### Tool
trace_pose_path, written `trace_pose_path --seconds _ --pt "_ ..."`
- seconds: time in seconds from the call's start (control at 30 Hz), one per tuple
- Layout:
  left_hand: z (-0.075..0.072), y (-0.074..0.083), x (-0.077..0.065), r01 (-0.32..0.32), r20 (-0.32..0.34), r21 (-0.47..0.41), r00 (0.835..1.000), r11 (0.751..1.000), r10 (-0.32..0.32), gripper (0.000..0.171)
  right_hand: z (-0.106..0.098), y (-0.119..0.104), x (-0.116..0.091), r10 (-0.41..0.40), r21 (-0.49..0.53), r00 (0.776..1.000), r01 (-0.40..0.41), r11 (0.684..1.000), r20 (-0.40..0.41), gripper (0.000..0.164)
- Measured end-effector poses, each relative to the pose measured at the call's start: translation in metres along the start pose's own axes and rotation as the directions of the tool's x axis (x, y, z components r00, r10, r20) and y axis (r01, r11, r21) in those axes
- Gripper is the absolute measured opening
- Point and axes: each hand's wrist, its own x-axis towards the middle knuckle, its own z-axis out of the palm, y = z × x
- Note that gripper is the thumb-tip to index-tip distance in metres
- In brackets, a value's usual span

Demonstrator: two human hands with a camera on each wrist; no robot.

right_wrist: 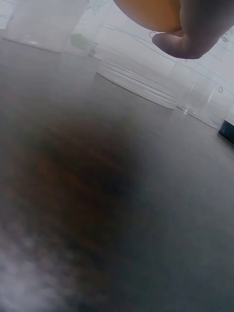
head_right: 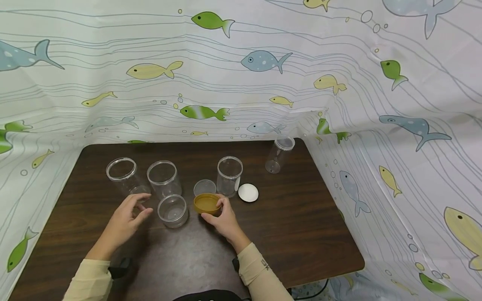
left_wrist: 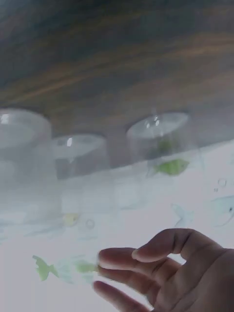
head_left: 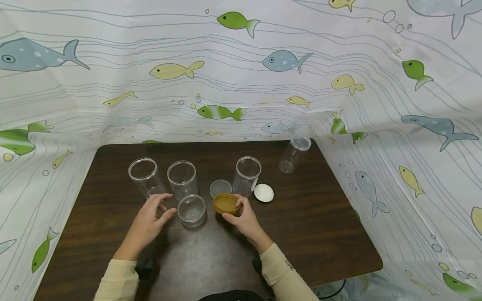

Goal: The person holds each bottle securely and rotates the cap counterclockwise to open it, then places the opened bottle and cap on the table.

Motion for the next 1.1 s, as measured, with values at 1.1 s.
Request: trace_pose_path --seconds 1.1 --pt "0.01 0.069 0.077 -0.283 0.114 -0.019 0.952 0.959 0.283 0.049 -0.009 0.033 0.004 0.074 -0.149 0.997 -0.076 0.986 -0.019 0.048"
